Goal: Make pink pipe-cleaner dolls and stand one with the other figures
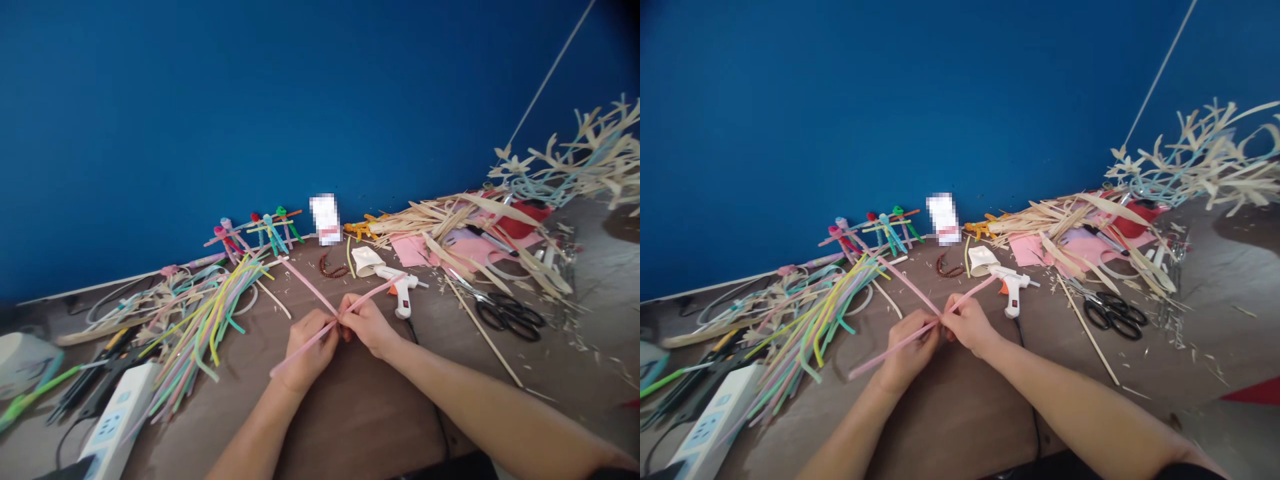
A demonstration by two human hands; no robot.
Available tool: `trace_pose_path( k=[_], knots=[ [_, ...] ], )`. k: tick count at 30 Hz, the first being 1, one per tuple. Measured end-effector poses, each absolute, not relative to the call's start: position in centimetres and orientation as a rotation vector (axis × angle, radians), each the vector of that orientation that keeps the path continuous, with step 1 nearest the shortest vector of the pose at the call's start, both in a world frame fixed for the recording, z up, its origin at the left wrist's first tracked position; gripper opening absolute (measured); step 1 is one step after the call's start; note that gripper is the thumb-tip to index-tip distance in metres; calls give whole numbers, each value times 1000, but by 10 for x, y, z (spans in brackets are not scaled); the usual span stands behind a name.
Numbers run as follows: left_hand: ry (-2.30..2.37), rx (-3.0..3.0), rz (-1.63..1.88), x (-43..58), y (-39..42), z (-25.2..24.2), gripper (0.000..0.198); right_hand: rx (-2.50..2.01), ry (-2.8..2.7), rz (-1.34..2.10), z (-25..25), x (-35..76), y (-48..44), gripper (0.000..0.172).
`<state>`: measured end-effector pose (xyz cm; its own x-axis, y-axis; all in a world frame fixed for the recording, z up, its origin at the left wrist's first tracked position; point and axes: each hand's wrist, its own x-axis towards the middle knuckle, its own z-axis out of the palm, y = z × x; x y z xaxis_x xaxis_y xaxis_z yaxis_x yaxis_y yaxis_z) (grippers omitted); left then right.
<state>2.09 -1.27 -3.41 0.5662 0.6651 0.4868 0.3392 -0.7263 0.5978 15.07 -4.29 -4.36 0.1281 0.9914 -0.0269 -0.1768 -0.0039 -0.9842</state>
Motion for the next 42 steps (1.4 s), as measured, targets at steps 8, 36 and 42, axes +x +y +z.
trace_pose_path(
  k=[8,36,42],
  knots=[
    [826,2145,943,15,-17,-29,10,-1072,-799,1395,-33,150,-46,17],
    [808,1355,741,17,-10,7,18,-1112,-1904,350,18,171,-58,6],
    [886,1993,908,12,-13,23,11,-1271,-1963,331,30,167,-57,7]
  ],
)
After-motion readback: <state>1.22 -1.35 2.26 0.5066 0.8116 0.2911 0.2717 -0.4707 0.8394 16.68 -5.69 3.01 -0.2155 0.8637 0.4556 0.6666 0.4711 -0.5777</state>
